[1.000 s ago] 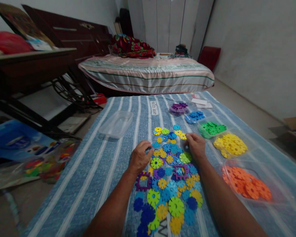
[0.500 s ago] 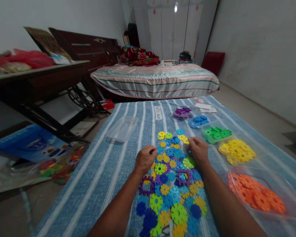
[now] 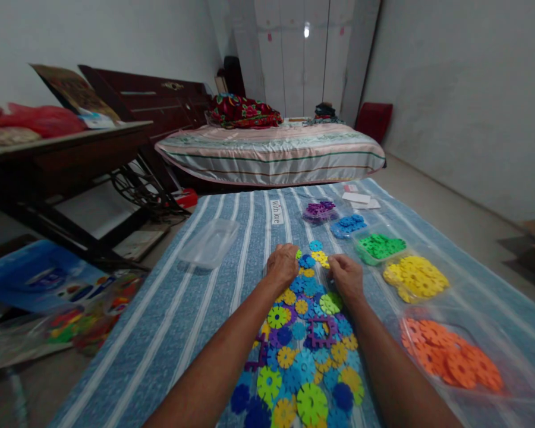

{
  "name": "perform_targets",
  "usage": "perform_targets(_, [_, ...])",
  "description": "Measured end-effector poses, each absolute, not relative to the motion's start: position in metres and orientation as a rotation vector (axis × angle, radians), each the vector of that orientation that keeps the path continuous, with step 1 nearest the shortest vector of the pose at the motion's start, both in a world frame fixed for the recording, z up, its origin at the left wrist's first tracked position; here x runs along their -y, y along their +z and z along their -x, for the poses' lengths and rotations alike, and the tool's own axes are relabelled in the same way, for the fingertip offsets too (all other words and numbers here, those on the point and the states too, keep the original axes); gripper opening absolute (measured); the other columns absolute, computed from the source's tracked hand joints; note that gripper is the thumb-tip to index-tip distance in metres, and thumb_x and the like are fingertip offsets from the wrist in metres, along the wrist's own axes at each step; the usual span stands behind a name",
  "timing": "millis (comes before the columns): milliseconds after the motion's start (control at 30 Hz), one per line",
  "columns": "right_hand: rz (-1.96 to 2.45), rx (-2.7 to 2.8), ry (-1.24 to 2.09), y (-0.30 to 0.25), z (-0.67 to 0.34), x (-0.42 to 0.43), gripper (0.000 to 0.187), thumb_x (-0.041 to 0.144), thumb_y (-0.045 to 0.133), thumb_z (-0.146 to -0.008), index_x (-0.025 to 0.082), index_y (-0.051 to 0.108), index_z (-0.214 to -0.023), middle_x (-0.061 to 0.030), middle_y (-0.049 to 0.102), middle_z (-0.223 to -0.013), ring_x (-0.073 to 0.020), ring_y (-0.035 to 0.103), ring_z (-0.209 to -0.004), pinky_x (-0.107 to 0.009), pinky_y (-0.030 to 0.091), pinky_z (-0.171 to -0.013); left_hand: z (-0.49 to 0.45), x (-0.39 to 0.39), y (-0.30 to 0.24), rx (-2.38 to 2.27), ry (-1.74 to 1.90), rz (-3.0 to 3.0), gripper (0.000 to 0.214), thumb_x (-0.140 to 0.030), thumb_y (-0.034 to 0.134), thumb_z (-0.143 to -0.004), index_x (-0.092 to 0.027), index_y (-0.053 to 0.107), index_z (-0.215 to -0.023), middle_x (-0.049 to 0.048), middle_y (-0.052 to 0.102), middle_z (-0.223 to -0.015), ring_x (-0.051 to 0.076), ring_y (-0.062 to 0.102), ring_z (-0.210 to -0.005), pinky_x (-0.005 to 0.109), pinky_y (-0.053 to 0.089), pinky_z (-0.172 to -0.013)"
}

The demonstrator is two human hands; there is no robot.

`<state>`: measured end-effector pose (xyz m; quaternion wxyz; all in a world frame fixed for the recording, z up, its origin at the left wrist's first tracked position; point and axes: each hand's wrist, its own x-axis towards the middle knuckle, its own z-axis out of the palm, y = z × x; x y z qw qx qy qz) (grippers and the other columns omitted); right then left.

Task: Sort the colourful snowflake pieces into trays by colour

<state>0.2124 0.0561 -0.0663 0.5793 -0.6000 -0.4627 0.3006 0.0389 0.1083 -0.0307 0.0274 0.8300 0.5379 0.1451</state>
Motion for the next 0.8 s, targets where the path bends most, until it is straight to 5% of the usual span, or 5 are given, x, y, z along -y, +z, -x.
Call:
perform_targets(167, [1.403,1.088,0.681,-0.068,-0.211,-0.061,0.033,0.047,0.053,-0.079,0.018,0.065,-0.068,0.0031,0.055,-0.049,-0.0151,0.052,-0.051,-0.027,0.042,-0.057,-0.045,-0.121,-0.032,-1.659,0.356,-2.603,0.016,-0.011,0.052,-0.08,-0.02,0.066,-0.078,0.008,0.068,-0.087,0.023,0.062,-0.091,0.034,0.047,-0.087])
perform_targets(533, [1.421,1.083,0.694,-0.07,-0.211,-0.061,0.033,0.048,0.053,-0.079,0.018,0.065,-0.069,0.0025,0.056,-0.05,-0.0157,0.052,-0.052,-0.026,0.041,-0.057,-0.019,-0.085,-0.036,-1.433,0.523,-2.638,0.023,-0.023,0.046,-0.092,-0.02,0.065,-0.08,0.0062,0.069,-0.083,0.021,0.063,-0.085,0.032,0.047,-0.084])
perform_targets(800, [1.429,1.087,0.712,-0.071,-0.212,-0.057,0.034,0.048,0.055,-0.079,0.017,0.067,-0.073,0.0022,0.056,-0.051,-0.016,0.052,-0.051,-0.027,0.041,-0.057,0.032,-0.06,-0.045,-1.56,0.944,-2.088,0.023,-0.031,0.05,-0.087,-0.021,0.07,-0.082,-0.0002,0.071,-0.076,0.017,0.066,-0.072,0.026,0.049,-0.068])
